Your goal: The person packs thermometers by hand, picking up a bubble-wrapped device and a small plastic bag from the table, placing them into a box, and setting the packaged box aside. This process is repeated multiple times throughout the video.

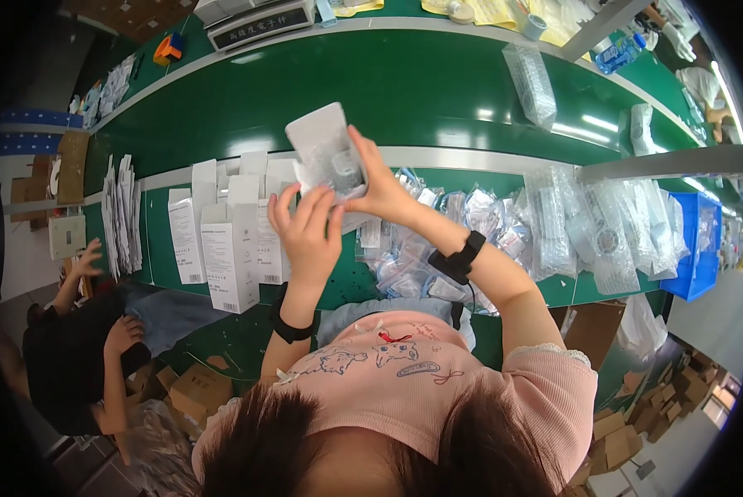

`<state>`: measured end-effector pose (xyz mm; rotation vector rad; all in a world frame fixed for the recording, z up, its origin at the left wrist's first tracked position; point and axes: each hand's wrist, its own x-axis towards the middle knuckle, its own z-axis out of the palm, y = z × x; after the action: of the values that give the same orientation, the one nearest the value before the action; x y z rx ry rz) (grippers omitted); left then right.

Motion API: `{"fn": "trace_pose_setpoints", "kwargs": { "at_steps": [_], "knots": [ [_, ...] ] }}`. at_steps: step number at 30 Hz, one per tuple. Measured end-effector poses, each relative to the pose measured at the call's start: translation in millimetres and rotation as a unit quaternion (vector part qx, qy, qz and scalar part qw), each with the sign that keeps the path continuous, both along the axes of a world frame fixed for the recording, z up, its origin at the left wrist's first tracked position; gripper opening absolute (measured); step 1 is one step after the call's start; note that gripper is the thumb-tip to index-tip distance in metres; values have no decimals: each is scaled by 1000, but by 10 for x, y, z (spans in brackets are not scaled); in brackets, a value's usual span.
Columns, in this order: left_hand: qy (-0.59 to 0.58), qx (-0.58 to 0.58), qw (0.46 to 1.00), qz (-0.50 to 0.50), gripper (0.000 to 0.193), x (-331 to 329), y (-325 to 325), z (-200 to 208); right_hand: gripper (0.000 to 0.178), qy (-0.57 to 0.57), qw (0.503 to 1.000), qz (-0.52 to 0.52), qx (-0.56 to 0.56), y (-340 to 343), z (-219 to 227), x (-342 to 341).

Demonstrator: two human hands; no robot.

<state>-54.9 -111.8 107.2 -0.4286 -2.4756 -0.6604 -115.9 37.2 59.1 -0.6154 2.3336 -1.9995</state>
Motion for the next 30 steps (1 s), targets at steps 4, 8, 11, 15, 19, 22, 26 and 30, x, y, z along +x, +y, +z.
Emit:
{"fn": "trace_pose_setpoints", "kwargs": {
  "at_steps": [4, 8, 11, 15, 19, 22, 26, 30],
  "knots": [
    [-87, -60, 993, -52, 37, -53, 45, 35, 109, 35, 999, -8, 30, -22, 91, -31],
    [-81, 38, 996, -22, 53, -122, -298, -6, 110, 63, 995, -81, 14, 143, 363, -505],
    [-138, -23, 987, 78, 65, 4, -642, -391, 110, 117, 977, -176, 25, 411, 341, -1162],
    [-262, -228, 926, 150, 69, 186, -724, -773, 113, 121, 956, -259, 65, 778, -4, -1819],
    [-315, -276, 889, 185, 69, 193, -560, -737, 113, 105, 969, -220, 44, 873, -230, -1928],
    [-320, -238, 903, 162, 70, 291, -374, -714, 111, 119, 970, -181, 106, 1040, -270, -1935],
    [-301, -108, 943, 96, 70, 246, -357, -726, 99, 65, 791, -370, 483, 1912, -482, -2122],
    [-344, 64, 931, 102, 69, -17, -666, -870, 87, -143, 640, -430, 620, 2251, -543, -2145]
  ]
}}
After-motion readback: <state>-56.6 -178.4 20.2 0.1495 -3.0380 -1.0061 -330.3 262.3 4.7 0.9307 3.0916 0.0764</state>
